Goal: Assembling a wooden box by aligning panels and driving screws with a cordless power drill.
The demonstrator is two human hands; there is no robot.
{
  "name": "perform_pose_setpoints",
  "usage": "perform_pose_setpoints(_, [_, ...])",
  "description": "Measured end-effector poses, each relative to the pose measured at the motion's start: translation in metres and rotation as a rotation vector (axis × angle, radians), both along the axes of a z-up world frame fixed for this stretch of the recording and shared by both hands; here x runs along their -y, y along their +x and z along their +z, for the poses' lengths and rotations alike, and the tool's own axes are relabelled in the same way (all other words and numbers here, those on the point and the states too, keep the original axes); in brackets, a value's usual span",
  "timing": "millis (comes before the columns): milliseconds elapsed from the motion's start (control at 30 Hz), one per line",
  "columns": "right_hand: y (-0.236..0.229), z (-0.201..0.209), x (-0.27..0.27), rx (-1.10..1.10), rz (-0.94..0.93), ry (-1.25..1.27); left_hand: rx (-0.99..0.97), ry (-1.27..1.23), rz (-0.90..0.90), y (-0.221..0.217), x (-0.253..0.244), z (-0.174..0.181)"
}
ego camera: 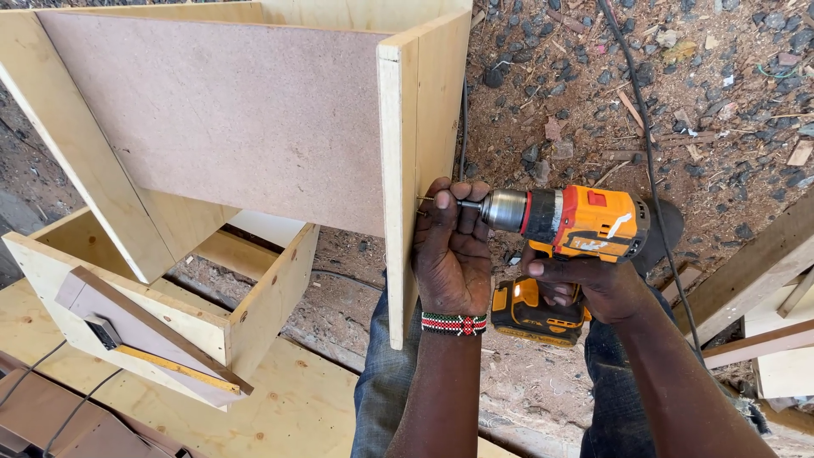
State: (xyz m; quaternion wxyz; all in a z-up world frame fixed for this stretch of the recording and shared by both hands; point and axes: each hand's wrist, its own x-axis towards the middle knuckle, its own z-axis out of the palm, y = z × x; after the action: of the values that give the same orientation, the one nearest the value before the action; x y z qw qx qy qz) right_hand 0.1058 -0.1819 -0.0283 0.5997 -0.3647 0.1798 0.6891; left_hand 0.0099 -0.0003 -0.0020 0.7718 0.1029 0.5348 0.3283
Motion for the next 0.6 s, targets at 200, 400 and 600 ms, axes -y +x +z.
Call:
perform_pose_setpoints(200, [0.014, 0.027, -0.014, 0.008, 0.001, -0.017, -0.11, -0.015, -0.23, 0.023, -0.013, 0.058])
perform_pose_setpoints(400, [-0.009, 0.007, -0.003, -0.003, -0.039, -0.034, -0.919, 0.242, -0.894, -0.013, -0.03, 0.163])
perform_pose_setpoints(600, [-0.021, -0.008, 0.006, -0.024, -0.116, 0.076, -1.076, 0.172, -0.387, 0.002, -0.082, 0.138])
